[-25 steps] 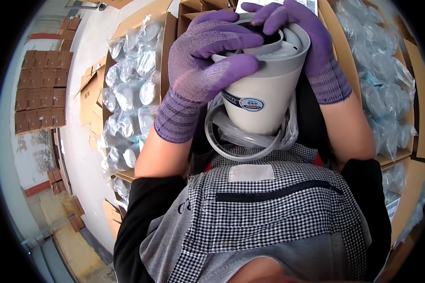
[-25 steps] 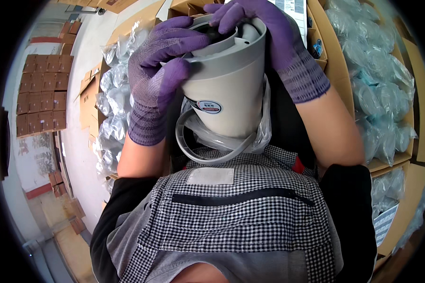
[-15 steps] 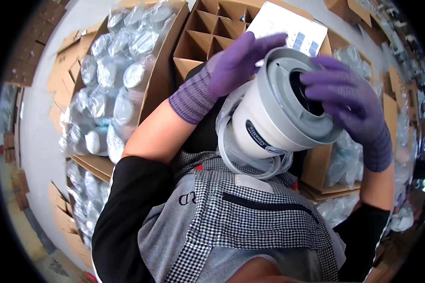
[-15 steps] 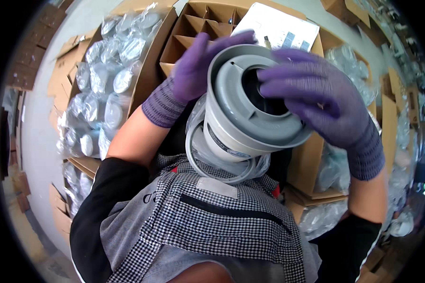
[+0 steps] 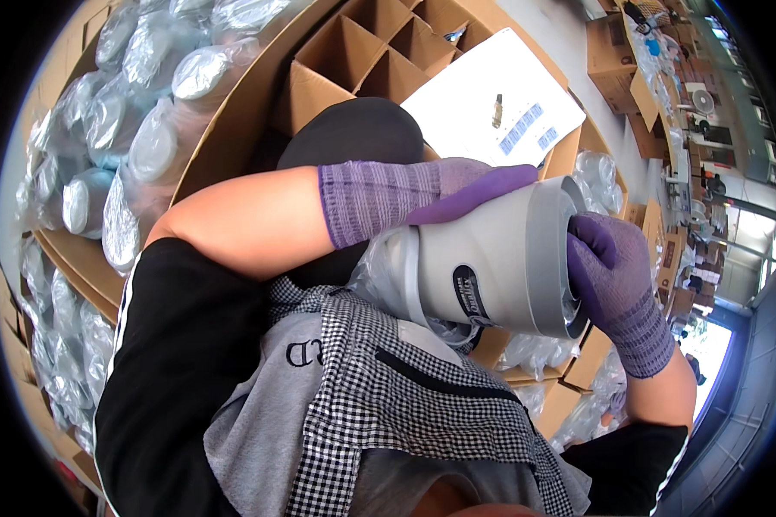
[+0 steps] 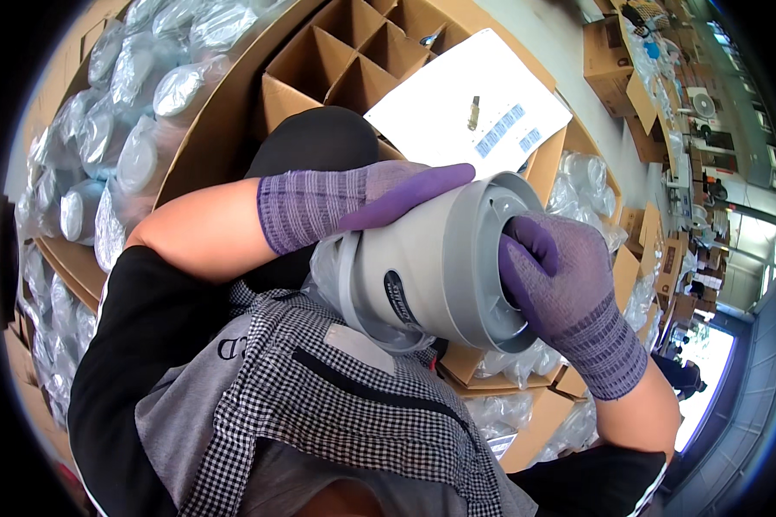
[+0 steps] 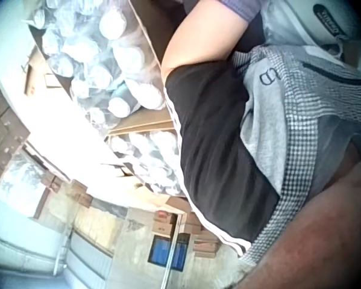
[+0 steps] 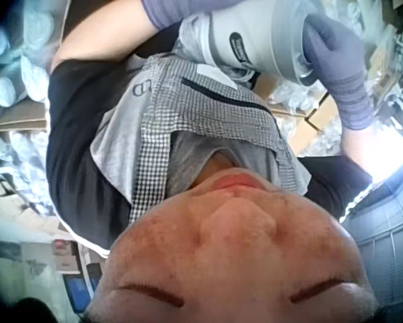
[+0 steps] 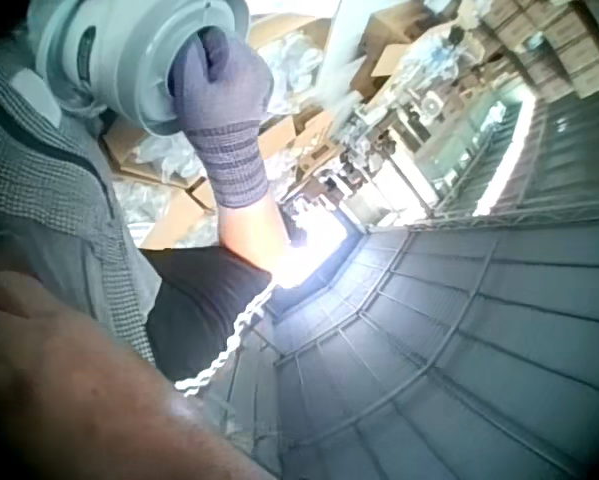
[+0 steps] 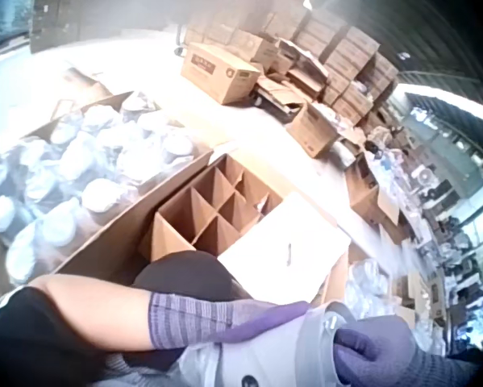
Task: The person removes a plastic-wrapped container from a cardboard box, inserts a metal bowl into it, attaches a lid, and applies adhesive labels to the exterior of the container.
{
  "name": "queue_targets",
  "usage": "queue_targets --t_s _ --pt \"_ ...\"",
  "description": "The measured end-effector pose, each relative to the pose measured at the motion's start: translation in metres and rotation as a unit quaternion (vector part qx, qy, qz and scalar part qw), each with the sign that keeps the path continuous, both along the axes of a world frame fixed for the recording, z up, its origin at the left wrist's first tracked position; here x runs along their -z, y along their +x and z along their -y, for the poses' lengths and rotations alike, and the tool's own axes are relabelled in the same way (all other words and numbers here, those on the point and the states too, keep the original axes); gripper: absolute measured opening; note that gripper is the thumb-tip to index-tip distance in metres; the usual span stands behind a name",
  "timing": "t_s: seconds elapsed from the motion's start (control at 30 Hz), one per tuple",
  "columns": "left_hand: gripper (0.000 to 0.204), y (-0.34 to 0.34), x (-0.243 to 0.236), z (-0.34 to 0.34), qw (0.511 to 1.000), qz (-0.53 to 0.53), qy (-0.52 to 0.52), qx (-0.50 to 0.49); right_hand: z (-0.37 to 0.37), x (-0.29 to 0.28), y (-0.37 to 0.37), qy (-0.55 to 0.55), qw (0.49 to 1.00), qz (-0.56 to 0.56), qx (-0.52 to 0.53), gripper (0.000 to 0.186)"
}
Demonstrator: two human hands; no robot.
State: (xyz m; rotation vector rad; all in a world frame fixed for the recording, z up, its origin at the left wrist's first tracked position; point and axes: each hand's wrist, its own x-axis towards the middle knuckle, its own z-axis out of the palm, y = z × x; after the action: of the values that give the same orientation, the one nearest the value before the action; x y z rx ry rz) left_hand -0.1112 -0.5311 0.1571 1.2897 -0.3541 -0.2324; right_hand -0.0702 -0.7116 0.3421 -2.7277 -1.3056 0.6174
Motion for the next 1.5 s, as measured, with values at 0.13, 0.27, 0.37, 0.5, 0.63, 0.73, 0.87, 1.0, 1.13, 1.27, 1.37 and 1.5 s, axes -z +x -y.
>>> queue_targets --t_s 0.13,0.27,0.37,0.5,0.63,0.73,0.87,1.0,1.13,1.27,1.37,1.5 --pt "0.062 -0.001 -0.011 -0.009 0.924 0.324 0.095 -0.178 -0.002 -0.003 0.015 0.074 0.99 -0.084 0.082 0.031" --pt "0.061 -0.016 -0.086 -0.022 0.859 0.459 0.13 -0.186 0.001 0.016 0.101 0.271 0.932 -0.145 0.194 0.035" --pt "0.051 -0.014 -0.099 0.0 0.848 0.465 0.19 -0.171 0.012 0.156 0.201 0.111 0.953 -0.031 0.279 0.055" --pt "0.047 0.022 -0.091 -0.024 0.873 0.301 0.34 -0.177 -0.063 0.222 0.194 -0.084 0.947 0.092 0.297 0.051" --pt "0.041 0.045 -0.089 -0.032 0.89 0.175 0.372 -0.196 -0.067 0.243 0.198 -0.084 0.946 0.093 0.3 0.047" --pt "0.032 0.054 -0.094 -0.026 0.899 0.108 0.387 -0.172 -0.056 0.25 0.199 -0.054 0.949 0.09 0.296 0.044" --pt "0.024 0.056 -0.082 -0.016 0.911 0.13 0.341 -0.19 -0.025 0.258 0.199 0.008 0.95 0.084 0.299 0.04" --pt "0.022 0.055 -0.083 -0.017 0.906 0.137 0.347 -0.2 0.026 0.24 0.189 0.324 0.9 -0.01 0.293 0.038" --pt "0.025 0.049 -0.078 -0.025 0.905 0.108 0.344 -0.227 0.069 0.146 0.08 0.646 0.688 -0.251 0.213 0.039" --pt "0.026 0.047 -0.09 -0.019 0.946 0.013 0.272 -0.173 0.076 0.102 -0.027 0.45 0.825 -0.268 0.214 0.024" --pt "0.031 0.041 -0.1 -0.005 0.967 -0.059 0.17 -0.179 0.06 0.107 -0.04 0.367 0.866 -0.146 0.307 0.027" --pt "0.03 0.038 -0.095 -0.007 0.974 -0.03 0.136 -0.179 0.054 0.109 -0.047 0.338 0.878 -0.099 0.324 0.031"
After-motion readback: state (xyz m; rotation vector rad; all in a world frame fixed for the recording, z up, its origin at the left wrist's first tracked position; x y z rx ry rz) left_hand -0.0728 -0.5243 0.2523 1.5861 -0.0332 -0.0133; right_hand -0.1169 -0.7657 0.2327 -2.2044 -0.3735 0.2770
